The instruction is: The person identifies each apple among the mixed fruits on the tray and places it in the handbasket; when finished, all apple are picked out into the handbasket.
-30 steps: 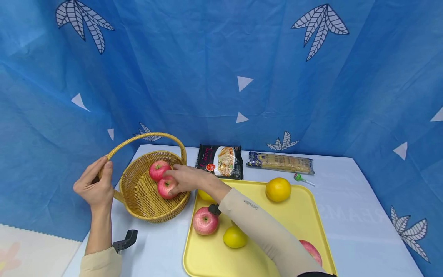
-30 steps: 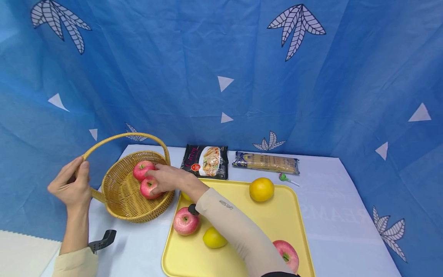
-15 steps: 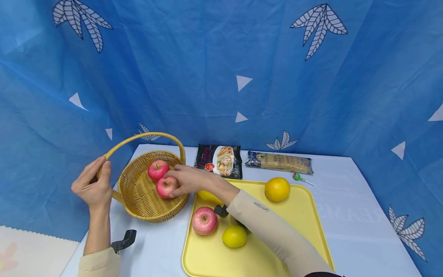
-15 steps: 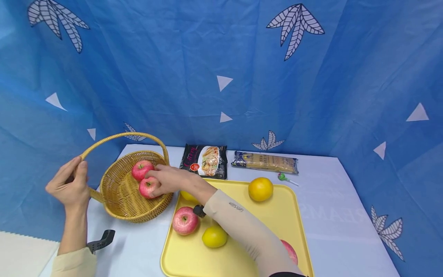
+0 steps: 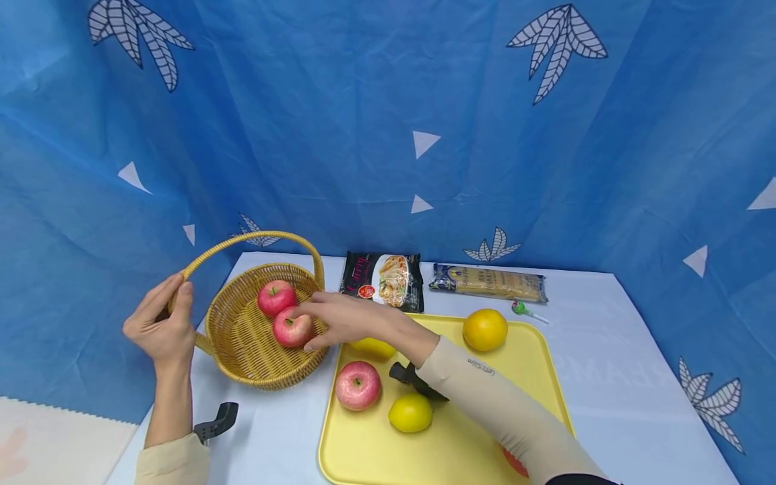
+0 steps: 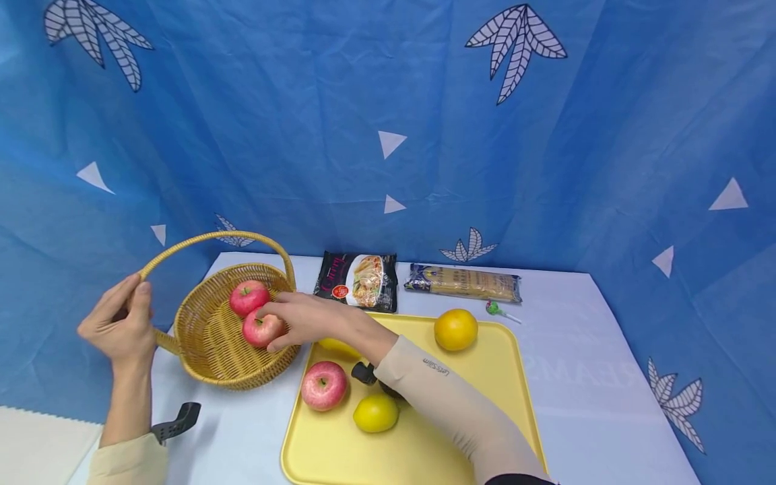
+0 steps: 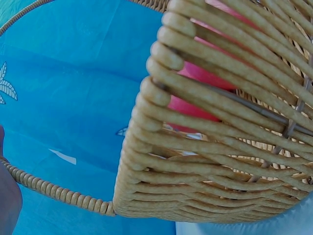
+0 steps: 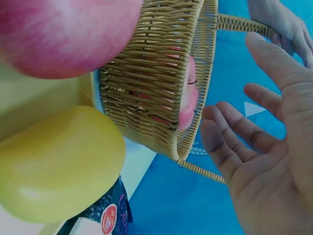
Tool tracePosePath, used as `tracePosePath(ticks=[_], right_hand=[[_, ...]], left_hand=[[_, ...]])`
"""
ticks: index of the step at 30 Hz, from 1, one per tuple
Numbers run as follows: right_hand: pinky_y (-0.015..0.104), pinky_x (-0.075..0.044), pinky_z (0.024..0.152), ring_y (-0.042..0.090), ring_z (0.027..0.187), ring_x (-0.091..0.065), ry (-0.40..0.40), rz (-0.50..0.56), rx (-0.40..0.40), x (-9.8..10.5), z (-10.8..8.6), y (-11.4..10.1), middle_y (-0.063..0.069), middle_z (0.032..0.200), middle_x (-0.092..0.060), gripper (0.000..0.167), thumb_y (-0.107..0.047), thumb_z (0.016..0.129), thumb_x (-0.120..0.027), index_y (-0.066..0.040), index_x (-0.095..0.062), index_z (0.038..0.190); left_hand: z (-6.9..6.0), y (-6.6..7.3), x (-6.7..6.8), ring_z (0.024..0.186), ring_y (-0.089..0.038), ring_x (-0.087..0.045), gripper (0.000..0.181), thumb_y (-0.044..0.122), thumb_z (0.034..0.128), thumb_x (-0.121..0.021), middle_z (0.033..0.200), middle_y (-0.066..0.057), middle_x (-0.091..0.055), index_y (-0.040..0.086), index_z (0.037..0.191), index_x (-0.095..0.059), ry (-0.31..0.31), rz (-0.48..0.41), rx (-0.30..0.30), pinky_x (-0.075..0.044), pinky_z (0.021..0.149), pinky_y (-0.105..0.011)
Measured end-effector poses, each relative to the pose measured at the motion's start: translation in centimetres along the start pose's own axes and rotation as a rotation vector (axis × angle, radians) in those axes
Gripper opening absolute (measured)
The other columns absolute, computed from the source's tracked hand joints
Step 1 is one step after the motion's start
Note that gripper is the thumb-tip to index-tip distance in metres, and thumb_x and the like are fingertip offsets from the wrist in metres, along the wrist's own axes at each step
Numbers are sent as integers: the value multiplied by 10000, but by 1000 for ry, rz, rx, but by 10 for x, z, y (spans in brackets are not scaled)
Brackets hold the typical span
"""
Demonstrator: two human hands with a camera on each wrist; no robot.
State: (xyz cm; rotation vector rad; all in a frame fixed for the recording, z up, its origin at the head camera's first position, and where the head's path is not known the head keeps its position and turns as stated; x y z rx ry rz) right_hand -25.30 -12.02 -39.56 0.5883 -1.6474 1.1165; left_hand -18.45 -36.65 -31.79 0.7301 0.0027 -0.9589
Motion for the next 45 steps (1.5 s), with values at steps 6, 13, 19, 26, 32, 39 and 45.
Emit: tracePosePath(ticks=[6,13,19,26,32,39,45], right_hand=[[173,-471,781,61,909,-529,-6,-22,44,1,-18,-2,-45,1211,-548,636,-554,924,-655,-247,-507,1461],[168,-494,824,72,977,-593,-15,35,43,-5,-35,2,-16,1321,-550,607,-531,927,-666,-305,-491,1462],[172,-490,806,87,1008,-592,-38,71,33,-12,-49,5,-57,1180,-569,579,-507,930,-674,-309,-508,1449],[172,-469,738,82,913,-536,-65,67,27,-19,-60,10,-33,1122,-584,582,-501,934,-673,-278,-520,1450],[198,-444,722,66,873,-484,-97,61,17,-27,-68,13,-7,1118,-566,599,-526,926,-671,-297,-513,1457],[208,-483,779,78,941,-500,-177,91,-28,-41,-77,16,11,1233,-559,597,-478,918,-701,-344,-495,1462],[197,-491,866,56,999,-513,-231,103,-41,-54,-81,16,-56,1259,-531,619,-501,901,-712,-352,-498,1462]], left_hand=[[1,0,1,864,-134,-753,198,-107,760,-788,954,-212,-757,-184,928,-719,13,-20,-9,-581,780,-160],[0,-2,0,850,-144,-754,178,-83,770,-797,954,-193,-763,-111,942,-759,-1,22,-1,-573,770,-144],[1,-1,2,846,-132,-752,193,-87,766,-799,951,-201,-761,-155,935,-737,7,-1,-3,-575,768,-146],[1,-1,1,844,-148,-753,180,-118,755,-784,949,-205,-760,-138,930,-747,6,-8,-1,-576,762,-148],[-1,-1,1,849,-125,-750,179,-98,771,-786,958,-185,-765,-114,946,-757,-5,29,5,-571,767,-139],[0,0,0,840,-135,-749,174,-104,768,-784,952,-191,-764,-114,940,-758,-1,19,1,-573,760,-140],[0,2,0,838,-128,-747,174,-98,767,-787,954,-192,-764,-115,938,-758,-4,13,-4,-570,755,-135]])
Point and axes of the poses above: each hand's wrist, its own z-axis towards the middle knuckle, its own x-axis out of the back of the hand, y = z × x, the point moved 10 cm from there along z, towards the middle knuckle
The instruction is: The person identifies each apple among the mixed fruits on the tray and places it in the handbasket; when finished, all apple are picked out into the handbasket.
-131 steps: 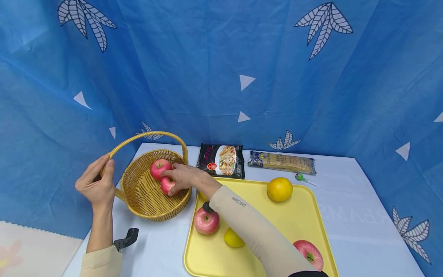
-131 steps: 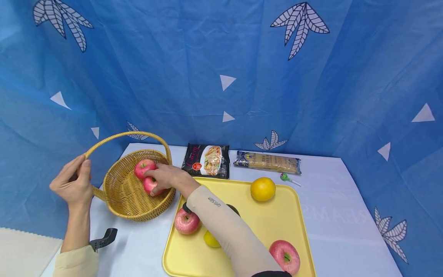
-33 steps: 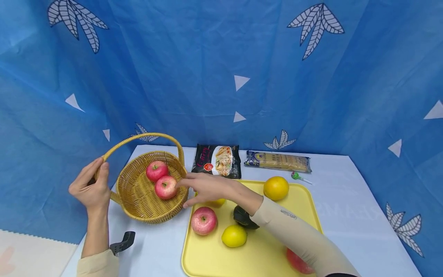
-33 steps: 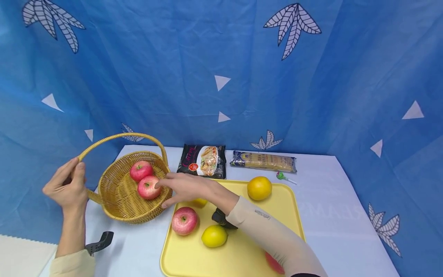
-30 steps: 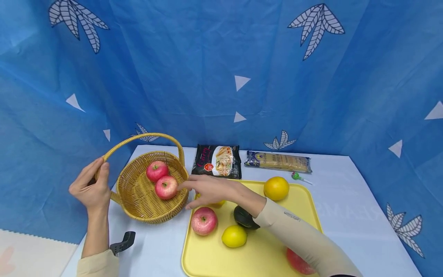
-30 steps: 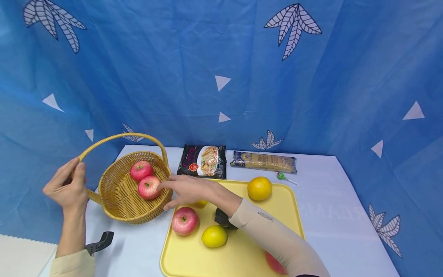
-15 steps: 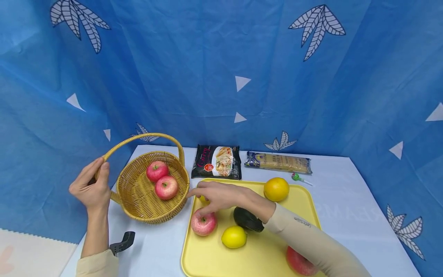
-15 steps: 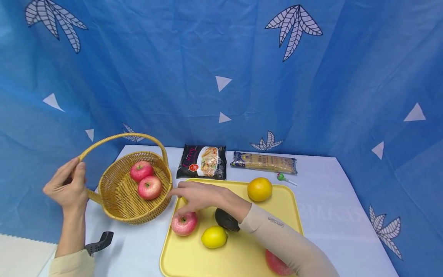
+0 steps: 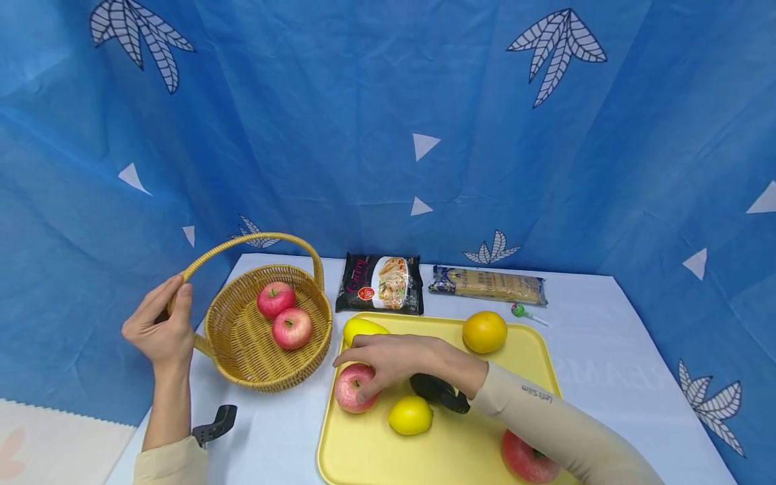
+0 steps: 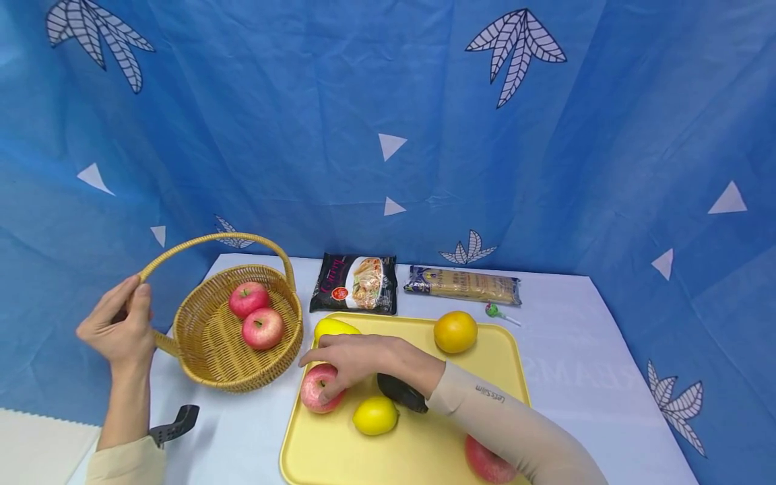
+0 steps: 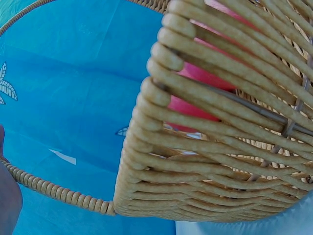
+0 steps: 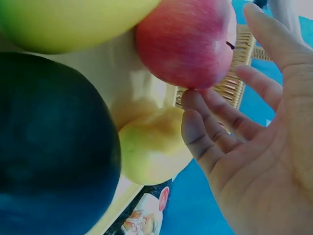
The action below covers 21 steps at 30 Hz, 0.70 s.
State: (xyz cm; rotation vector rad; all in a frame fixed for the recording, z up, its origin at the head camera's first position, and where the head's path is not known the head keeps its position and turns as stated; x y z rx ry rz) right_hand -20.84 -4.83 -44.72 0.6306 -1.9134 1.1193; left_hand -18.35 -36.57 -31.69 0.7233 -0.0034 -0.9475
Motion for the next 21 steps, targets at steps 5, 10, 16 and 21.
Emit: tracePosePath(ticks=[5,10,16,21], right_hand=[[202,-487,868,44,983,-523,-15,7,3,-7,0,2,-91,1223,-517,617,-521,883,-726,-380,-510,1444],[210,-479,865,42,976,-520,-21,-1,10,-14,2,2,-92,1213,-509,616,-530,873,-734,-395,-520,1434],[215,-479,863,43,982,-519,-21,-28,3,-16,4,2,-89,1238,-509,645,-526,860,-749,-409,-504,1445],[208,-479,858,41,983,-520,-23,-44,3,-17,5,1,-92,1237,-512,671,-519,845,-769,-412,-497,1448]], left_hand=[[0,1,0,842,-127,-747,176,-113,765,-779,953,-190,-764,-117,940,-756,0,-2,4,-571,759,-137],[-1,1,0,846,-117,-744,181,-125,768,-771,956,-179,-767,-116,948,-755,-3,11,13,-570,764,-137],[-1,0,0,845,-130,-746,176,-110,771,-780,955,-185,-766,-112,946,-758,-6,4,10,-571,763,-140],[0,0,-1,844,-130,-745,173,-111,773,-779,954,-184,-766,-110,945,-759,-10,5,9,-571,765,-139]])
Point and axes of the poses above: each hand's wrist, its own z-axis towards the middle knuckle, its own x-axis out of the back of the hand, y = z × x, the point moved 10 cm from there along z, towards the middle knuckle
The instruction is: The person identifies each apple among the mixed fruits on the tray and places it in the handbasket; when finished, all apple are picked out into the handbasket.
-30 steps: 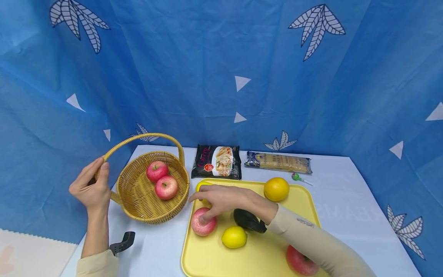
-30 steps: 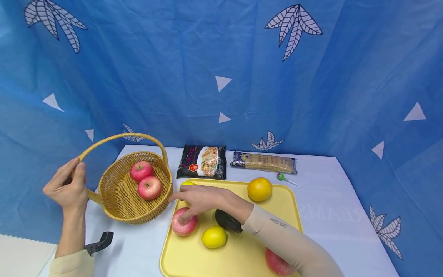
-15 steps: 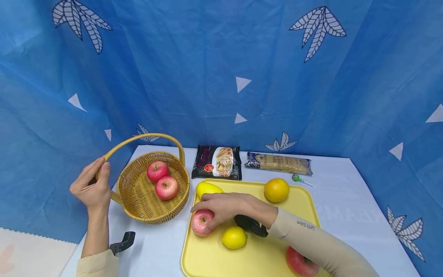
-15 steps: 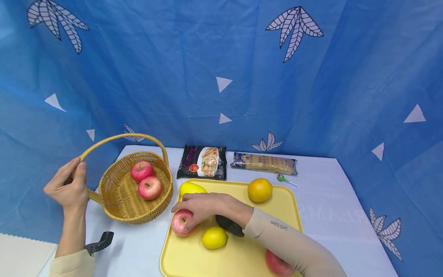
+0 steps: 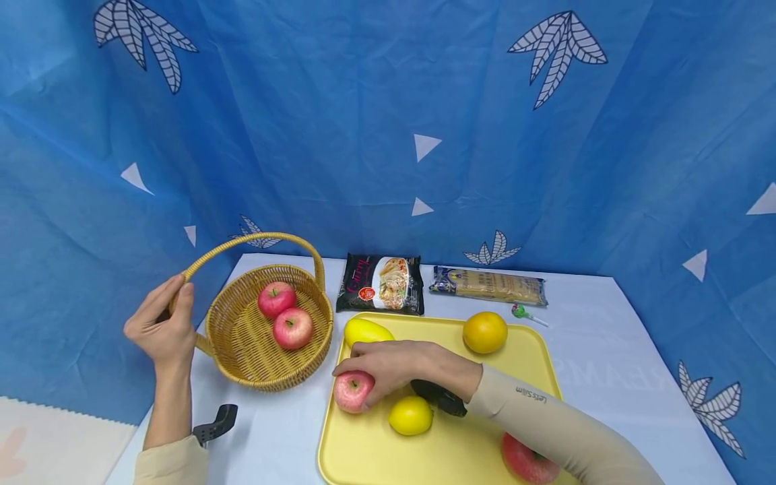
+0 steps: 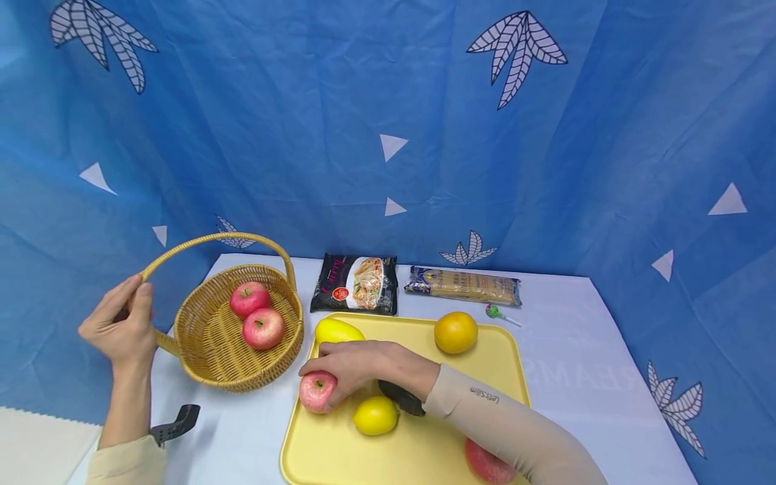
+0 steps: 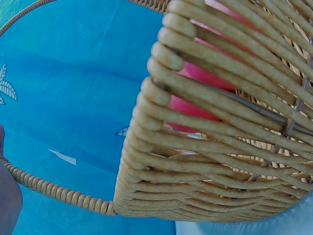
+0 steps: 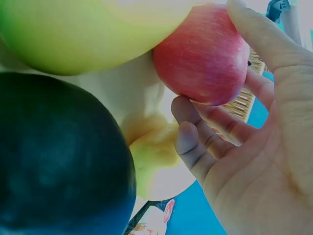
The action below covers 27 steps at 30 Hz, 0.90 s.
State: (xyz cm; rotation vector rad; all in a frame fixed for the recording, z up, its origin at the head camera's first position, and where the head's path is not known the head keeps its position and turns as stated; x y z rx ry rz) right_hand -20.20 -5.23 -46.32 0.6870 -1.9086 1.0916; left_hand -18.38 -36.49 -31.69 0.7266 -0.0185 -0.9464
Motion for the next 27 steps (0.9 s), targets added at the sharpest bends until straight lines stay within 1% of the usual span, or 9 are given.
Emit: tracePosePath(ticks=[11,18,27], right_hand=[[228,-497,865,43,944,-537,2,-12,-15,-1,1,1,-96,1201,-510,698,-463,804,-831,-413,-482,1406],[229,-497,856,57,949,-526,-15,-21,-26,-3,0,-1,-80,1211,-517,754,-449,802,-838,-401,-463,1454],[235,-495,846,69,945,-523,-30,-36,-39,-5,0,-1,-74,1219,-503,746,-458,809,-827,-412,-465,1460]], left_hand=[[0,-1,-1,857,-131,-745,178,-111,780,-776,963,-183,-766,-107,958,-759,-10,8,5,-571,774,-142],[0,-1,-1,851,-129,-745,176,-98,777,-785,956,-184,-766,-109,951,-759,-5,6,3,-571,767,-140],[0,0,1,856,-135,-748,173,-84,776,-794,951,-177,-768,-102,945,-764,0,15,6,-571,773,-140]])
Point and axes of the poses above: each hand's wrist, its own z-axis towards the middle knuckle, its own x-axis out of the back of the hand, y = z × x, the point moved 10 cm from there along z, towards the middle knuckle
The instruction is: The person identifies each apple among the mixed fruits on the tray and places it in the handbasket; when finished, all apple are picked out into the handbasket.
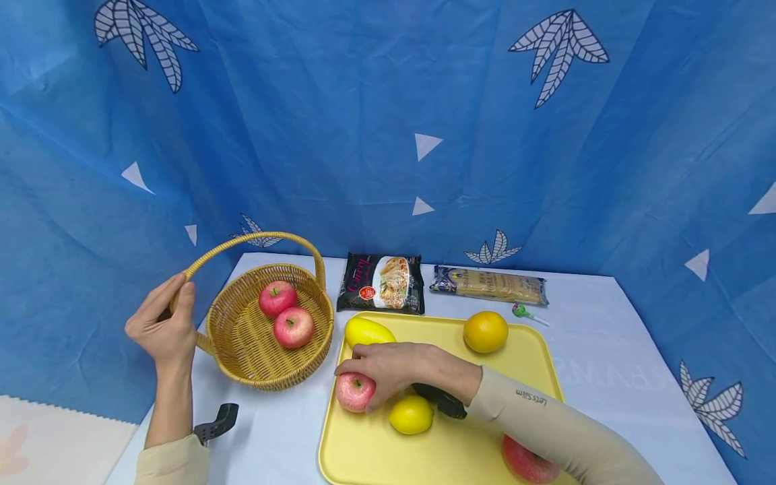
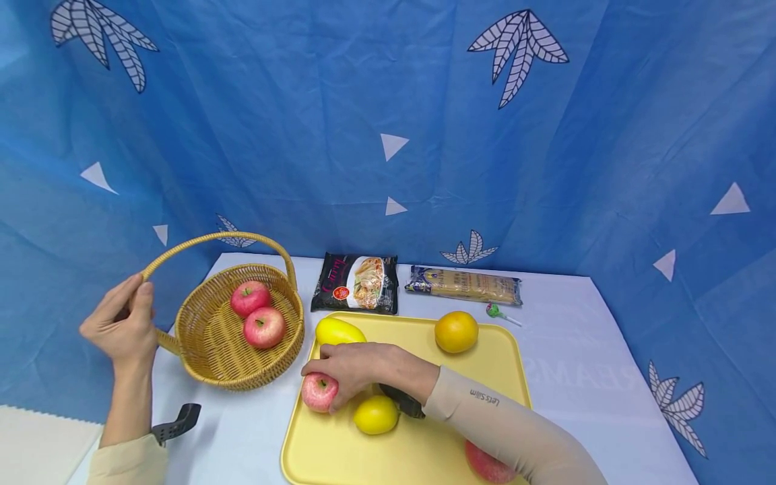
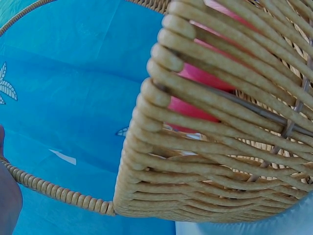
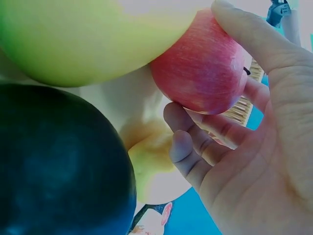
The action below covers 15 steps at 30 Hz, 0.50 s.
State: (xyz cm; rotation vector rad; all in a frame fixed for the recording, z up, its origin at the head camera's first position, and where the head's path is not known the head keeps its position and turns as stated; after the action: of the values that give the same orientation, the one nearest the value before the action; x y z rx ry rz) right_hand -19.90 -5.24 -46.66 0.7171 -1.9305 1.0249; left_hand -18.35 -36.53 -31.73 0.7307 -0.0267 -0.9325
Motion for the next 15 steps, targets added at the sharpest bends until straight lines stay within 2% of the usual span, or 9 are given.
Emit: tracePosePath(ticks=[10,15], right_hand=[[232,-493,835,66,931,-525,3,0,-3,-1,-1,0,-77,1209,-514,732,-450,809,-828,-413,-469,1446],[233,-496,841,62,938,-525,2,-10,0,-1,0,0,-80,1227,-523,731,-458,813,-822,-410,-464,1449]], left_hand=[[0,0,0,876,-144,-752,176,-110,766,-784,958,-178,-767,-111,940,-760,2,-5,-3,-574,793,-151],[0,0,0,867,-118,-747,184,-91,772,-791,954,-178,-767,-154,937,-738,1,-10,-3,-574,789,-149]])
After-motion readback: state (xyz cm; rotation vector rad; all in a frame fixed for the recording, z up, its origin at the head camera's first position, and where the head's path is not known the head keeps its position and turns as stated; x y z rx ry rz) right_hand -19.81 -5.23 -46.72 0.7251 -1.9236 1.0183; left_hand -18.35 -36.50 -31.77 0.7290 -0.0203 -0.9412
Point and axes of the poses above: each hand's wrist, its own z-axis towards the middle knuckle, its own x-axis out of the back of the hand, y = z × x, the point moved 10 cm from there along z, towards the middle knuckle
